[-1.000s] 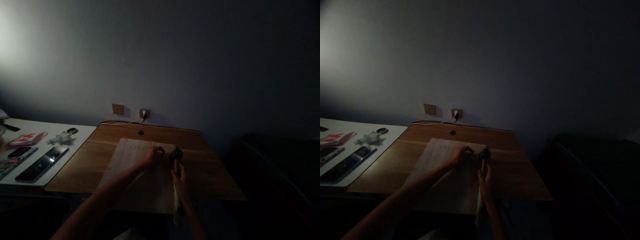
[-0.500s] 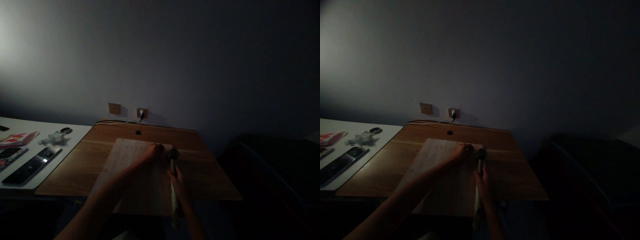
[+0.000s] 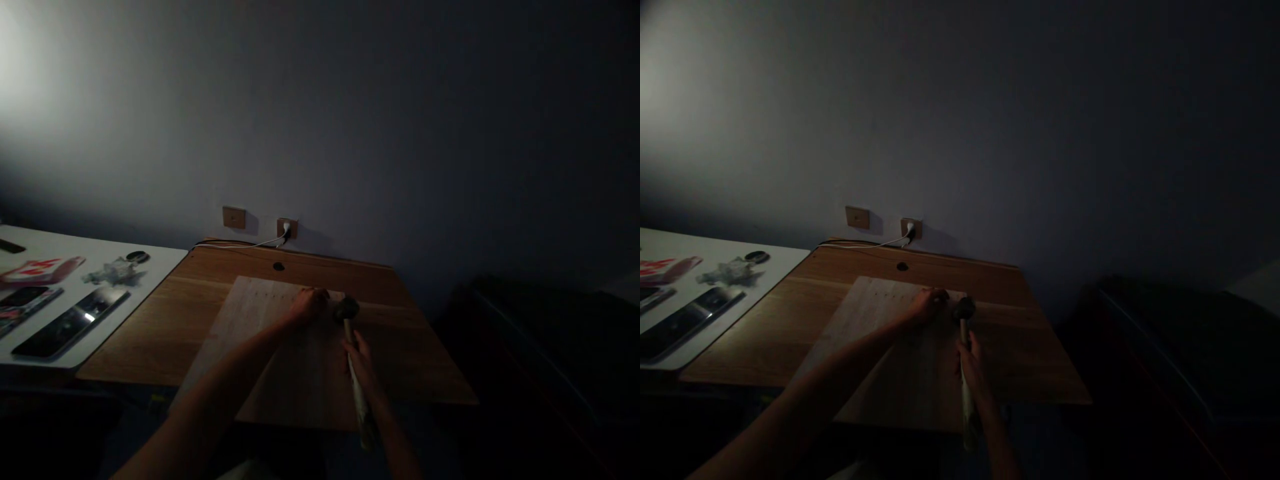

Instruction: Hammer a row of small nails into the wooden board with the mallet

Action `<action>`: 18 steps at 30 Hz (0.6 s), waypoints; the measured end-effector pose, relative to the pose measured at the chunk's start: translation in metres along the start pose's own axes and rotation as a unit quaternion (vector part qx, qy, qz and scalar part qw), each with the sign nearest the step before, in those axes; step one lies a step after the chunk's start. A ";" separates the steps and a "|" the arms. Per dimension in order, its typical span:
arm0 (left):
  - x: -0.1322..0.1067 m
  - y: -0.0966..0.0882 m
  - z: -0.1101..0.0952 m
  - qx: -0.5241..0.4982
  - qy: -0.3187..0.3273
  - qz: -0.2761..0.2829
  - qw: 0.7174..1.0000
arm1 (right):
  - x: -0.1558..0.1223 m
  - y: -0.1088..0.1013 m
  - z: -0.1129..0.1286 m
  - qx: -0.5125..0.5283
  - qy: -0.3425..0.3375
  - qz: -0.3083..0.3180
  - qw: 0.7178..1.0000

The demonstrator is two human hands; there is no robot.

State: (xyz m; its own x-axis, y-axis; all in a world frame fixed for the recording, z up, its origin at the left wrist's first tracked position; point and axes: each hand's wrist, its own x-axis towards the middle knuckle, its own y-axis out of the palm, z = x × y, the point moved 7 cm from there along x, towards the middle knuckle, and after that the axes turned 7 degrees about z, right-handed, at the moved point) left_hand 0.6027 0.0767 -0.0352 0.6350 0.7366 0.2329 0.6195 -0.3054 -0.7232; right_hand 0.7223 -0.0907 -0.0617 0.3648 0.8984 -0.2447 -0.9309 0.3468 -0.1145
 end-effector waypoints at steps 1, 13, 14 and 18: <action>-0.001 -0.001 0.001 0.000 -0.002 -0.009 1.000 | 0.000 -0.001 0.003 -0.001 -0.004 0.000 1.000; -0.001 0.009 0.013 -0.039 0.029 -0.008 0.999 | 0.019 0.017 0.041 -0.020 -0.026 0.045 0.998; 0.000 0.009 0.013 -0.038 0.034 -0.008 0.999 | 0.020 0.019 0.042 -0.020 -0.028 0.048 0.998; 0.001 0.008 0.013 -0.023 0.036 -0.012 0.999 | 0.021 0.024 0.043 -0.024 -0.034 0.051 0.998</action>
State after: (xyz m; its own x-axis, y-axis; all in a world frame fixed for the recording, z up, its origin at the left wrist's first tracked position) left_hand 0.6019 0.0825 -0.0488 0.6495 0.6999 0.2970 0.6549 -0.3166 -0.6862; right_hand 0.7070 -0.0518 -0.0286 0.2654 0.9448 -0.1923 -0.9603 0.2414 -0.1397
